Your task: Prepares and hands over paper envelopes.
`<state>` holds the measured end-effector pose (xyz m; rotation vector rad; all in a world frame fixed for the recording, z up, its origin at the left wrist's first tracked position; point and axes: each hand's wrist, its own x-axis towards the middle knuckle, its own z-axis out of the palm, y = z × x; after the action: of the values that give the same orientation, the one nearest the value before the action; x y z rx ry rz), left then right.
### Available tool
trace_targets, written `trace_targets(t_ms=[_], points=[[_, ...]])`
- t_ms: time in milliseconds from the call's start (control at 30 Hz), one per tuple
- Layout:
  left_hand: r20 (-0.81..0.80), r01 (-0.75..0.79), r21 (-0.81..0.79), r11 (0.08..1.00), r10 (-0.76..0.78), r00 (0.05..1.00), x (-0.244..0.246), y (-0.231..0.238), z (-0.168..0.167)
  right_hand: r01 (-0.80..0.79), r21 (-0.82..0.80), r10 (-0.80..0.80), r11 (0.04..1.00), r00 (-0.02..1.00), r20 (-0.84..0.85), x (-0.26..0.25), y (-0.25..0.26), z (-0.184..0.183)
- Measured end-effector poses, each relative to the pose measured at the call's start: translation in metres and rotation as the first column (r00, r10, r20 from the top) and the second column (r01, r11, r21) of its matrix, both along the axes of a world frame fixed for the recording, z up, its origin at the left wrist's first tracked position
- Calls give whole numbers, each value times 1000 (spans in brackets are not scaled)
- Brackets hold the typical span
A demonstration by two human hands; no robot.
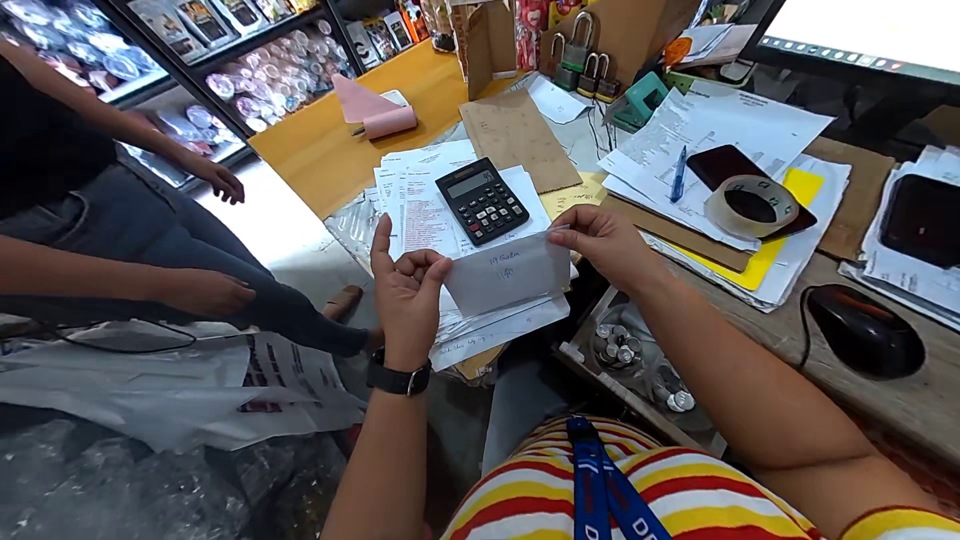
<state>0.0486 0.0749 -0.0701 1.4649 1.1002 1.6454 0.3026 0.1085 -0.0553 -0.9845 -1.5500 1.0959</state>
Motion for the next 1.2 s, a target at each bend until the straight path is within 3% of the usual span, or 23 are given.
trace_targets(t_ms=[100,200,300,367,433,533,600,700,800,967,1067,1200], points=[[-79,-15,5,1000,15,997,-3,1,3,-5,121,1,993,999,34,-1,1,-3],[-414,-115,206,972,193,890,1,-6,9,-7,199,-1,980,999,39,0,3,-7],[-518,-101,601,793,482,706,24,-20,3,0,211,-1,978,1000,6,2,3,-7],[-470,-21,742,670,541,697,37,-21,-3,4,224,-5,975,1000,4,2,2,-8],[-500,94,761,642,487,716,42,-23,-11,2,225,-5,974,1000,14,1,2,-9],[-686,405,681,610,339,644,45,-18,-21,-7,216,1,976,1000,31,2,2,-10],[-747,485,636,600,323,581,44,-3,-25,-28,218,22,976,999,28,3,2,-10],[-725,427,668,609,402,559,35,23,-29,-82,220,82,972,997,5,6,0,-12],[-725,327,660,676,460,512,33,32,-4,-107,242,106,964,994,16,12,-1,-16],[-887,337,248,908,74,456,35,31,54,-121,271,125,955,992,3,17,-2,-19],[-861,337,101,936,-87,502,35,32,64,-137,269,131,953,991,42,18,-2,-16],[-793,337,-48,940,-241,560,32,35,64,-149,421,36,895,964,263,13,-5,-1]])
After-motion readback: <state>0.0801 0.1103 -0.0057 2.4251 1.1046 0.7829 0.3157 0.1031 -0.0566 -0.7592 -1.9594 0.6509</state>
